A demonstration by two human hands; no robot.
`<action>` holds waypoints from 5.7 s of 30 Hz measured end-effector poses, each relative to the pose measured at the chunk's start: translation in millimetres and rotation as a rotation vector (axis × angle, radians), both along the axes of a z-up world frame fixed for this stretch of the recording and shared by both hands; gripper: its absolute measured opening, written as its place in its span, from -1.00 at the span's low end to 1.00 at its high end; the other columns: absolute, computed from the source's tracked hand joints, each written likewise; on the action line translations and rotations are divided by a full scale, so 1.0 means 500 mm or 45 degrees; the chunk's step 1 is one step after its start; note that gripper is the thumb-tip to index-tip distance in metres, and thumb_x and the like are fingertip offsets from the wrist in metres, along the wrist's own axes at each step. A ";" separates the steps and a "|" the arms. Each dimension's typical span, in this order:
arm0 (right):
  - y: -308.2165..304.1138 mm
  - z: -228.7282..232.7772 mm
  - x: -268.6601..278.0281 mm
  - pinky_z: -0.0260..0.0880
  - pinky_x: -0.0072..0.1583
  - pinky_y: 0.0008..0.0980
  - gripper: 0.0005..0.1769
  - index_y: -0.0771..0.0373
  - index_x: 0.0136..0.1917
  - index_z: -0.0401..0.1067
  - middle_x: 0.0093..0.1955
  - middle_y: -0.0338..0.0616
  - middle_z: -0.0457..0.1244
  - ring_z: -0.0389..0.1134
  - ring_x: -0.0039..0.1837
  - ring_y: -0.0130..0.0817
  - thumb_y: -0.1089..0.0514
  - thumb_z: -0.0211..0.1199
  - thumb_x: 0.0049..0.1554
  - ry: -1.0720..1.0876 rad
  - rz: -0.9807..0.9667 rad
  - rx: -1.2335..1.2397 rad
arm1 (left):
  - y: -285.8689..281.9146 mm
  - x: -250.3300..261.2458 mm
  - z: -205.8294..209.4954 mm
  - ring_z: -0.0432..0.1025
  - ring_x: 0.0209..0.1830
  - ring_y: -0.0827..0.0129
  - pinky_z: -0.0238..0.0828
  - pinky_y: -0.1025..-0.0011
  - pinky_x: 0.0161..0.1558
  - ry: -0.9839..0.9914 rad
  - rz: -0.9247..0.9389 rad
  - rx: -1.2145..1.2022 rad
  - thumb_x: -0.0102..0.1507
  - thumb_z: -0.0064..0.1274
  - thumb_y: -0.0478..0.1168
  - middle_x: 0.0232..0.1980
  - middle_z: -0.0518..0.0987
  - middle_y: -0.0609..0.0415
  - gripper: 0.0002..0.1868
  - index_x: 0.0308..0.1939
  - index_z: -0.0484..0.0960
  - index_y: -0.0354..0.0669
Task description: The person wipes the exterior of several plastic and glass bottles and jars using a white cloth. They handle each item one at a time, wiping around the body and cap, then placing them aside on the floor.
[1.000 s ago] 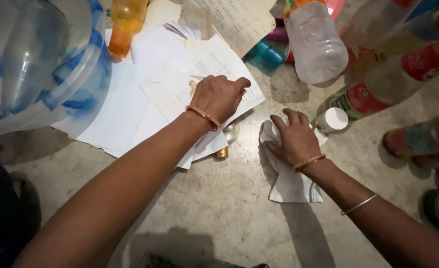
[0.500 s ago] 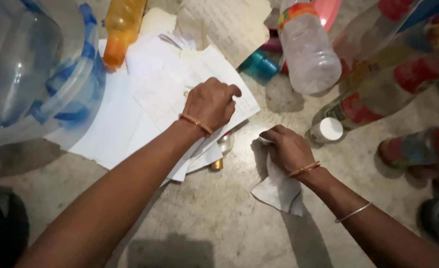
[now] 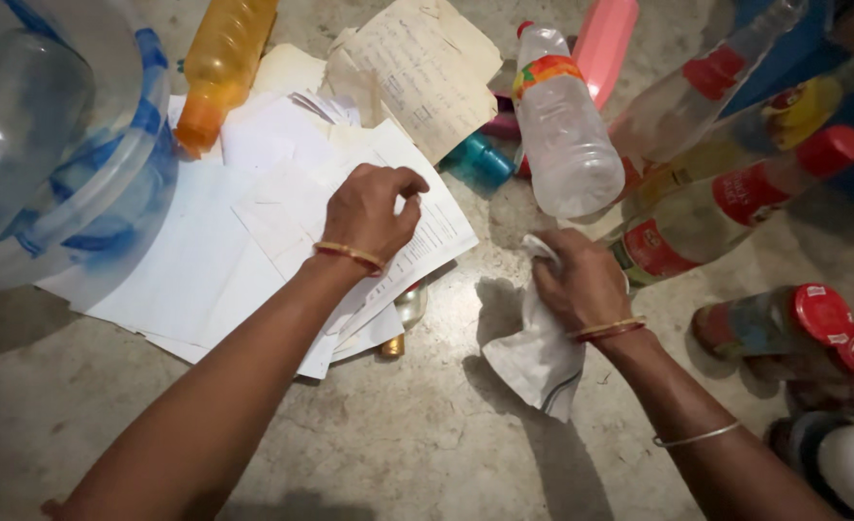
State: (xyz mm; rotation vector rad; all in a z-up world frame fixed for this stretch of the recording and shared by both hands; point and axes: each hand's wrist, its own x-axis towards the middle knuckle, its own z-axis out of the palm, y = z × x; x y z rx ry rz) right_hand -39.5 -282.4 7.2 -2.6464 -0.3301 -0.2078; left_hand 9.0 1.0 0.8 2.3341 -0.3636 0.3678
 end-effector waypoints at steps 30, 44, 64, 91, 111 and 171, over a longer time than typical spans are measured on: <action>-0.259 0.235 0.059 0.40 -0.08 -0.16 -0.48 0.35 0.03 0.48 -0.04 0.05 0.27 0.33 -0.09 -0.10 -0.02 0.65 0.03 -0.780 -0.346 -0.254 | -0.191 0.035 0.076 0.49 0.00 0.04 0.42 0.18 0.06 -0.093 -0.427 -0.161 0.14 0.14 -0.23 -0.05 0.68 0.02 -0.77 -0.12 0.71 -0.09; -0.160 0.238 -0.003 0.45 0.00 -0.25 -0.58 0.31 -0.01 0.55 -0.06 -0.02 0.38 0.44 -0.06 -0.20 0.05 0.59 -0.03 -0.572 -0.095 -0.018 | -0.181 -0.008 0.114 0.46 0.11 0.04 0.39 0.17 0.15 -0.033 -0.571 0.020 0.10 0.20 -0.15 0.00 0.66 0.01 -0.62 0.01 0.66 -0.09; 0.176 0.256 0.011 0.38 0.12 -0.18 -0.44 0.37 0.13 0.38 0.07 0.06 0.29 0.40 0.10 -0.04 -0.06 0.44 0.04 -0.353 0.216 0.483 | -0.003 -0.080 0.174 0.61 -0.31 0.27 0.56 0.24 -0.23 0.604 -0.333 -0.356 -0.01 0.27 -0.21 -0.21 0.69 0.09 -0.58 -0.07 0.62 -0.14; 0.309 0.018 -0.014 0.32 0.39 -0.14 -0.58 0.30 0.34 0.40 0.29 0.14 0.29 0.34 0.35 0.05 -0.03 0.06 0.41 -0.531 0.160 0.732 | 0.026 -0.021 0.111 0.43 -0.40 0.42 0.39 0.44 -0.23 0.565 0.293 -1.794 0.02 0.24 -0.19 -0.42 0.56 0.12 -0.82 -0.46 0.61 -0.22; 0.321 0.036 -0.001 0.29 0.33 -0.18 -0.64 0.33 0.27 0.36 0.19 0.07 0.30 0.33 0.27 -0.04 -0.01 0.06 0.42 -0.547 0.077 0.814 | -0.005 -0.041 0.122 0.44 -0.40 0.45 0.45 0.42 -0.32 0.365 0.210 -1.233 0.07 0.31 -0.12 -0.36 0.58 0.10 -0.69 -0.28 0.58 -0.21; 0.306 0.040 0.001 0.40 0.15 -0.26 -0.53 0.28 0.17 0.43 0.06 0.03 0.37 0.43 0.09 -0.12 -0.08 -0.16 0.42 -0.396 -0.046 0.882 | 0.018 -0.045 0.120 0.58 -0.21 0.34 0.56 0.38 -0.15 0.342 0.177 -0.555 0.08 0.34 0.22 -0.15 0.66 0.00 -0.28 0.01 0.50 -0.29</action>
